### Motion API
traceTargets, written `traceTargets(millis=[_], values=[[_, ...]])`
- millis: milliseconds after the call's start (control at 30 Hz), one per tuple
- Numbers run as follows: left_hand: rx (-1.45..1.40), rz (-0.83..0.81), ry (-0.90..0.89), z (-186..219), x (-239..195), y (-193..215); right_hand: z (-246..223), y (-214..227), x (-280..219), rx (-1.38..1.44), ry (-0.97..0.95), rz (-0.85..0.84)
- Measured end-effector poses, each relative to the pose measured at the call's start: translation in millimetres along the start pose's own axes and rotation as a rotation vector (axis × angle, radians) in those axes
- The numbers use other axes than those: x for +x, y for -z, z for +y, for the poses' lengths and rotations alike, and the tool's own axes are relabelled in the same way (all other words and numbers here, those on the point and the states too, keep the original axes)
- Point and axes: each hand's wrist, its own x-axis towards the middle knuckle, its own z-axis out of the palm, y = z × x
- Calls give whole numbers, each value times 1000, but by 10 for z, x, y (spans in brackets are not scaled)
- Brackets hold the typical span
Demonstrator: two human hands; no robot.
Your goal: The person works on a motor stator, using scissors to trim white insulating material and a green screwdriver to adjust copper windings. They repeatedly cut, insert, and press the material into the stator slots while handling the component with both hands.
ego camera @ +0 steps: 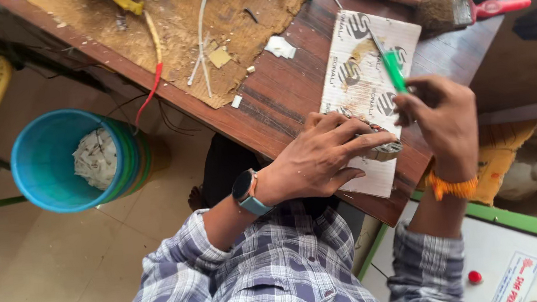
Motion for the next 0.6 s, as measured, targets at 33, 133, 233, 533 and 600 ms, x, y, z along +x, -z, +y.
traceTargets(millis=[33,133,233,533,600], values=[[10,4,-27,-20,19,-1,53,-34,138,-57,-50,-49],[89,-3,10,-66,36,-26,284,-113,335,220,235,122],[122,71,18,-42,56,-63,469,-109,125,-112,208,359],[423,90,-62,-74,366,40,698,-264,-386,-364,214,342],[423,121,-51,-90,370,-14,753,-273,-418,-306,198,322]])
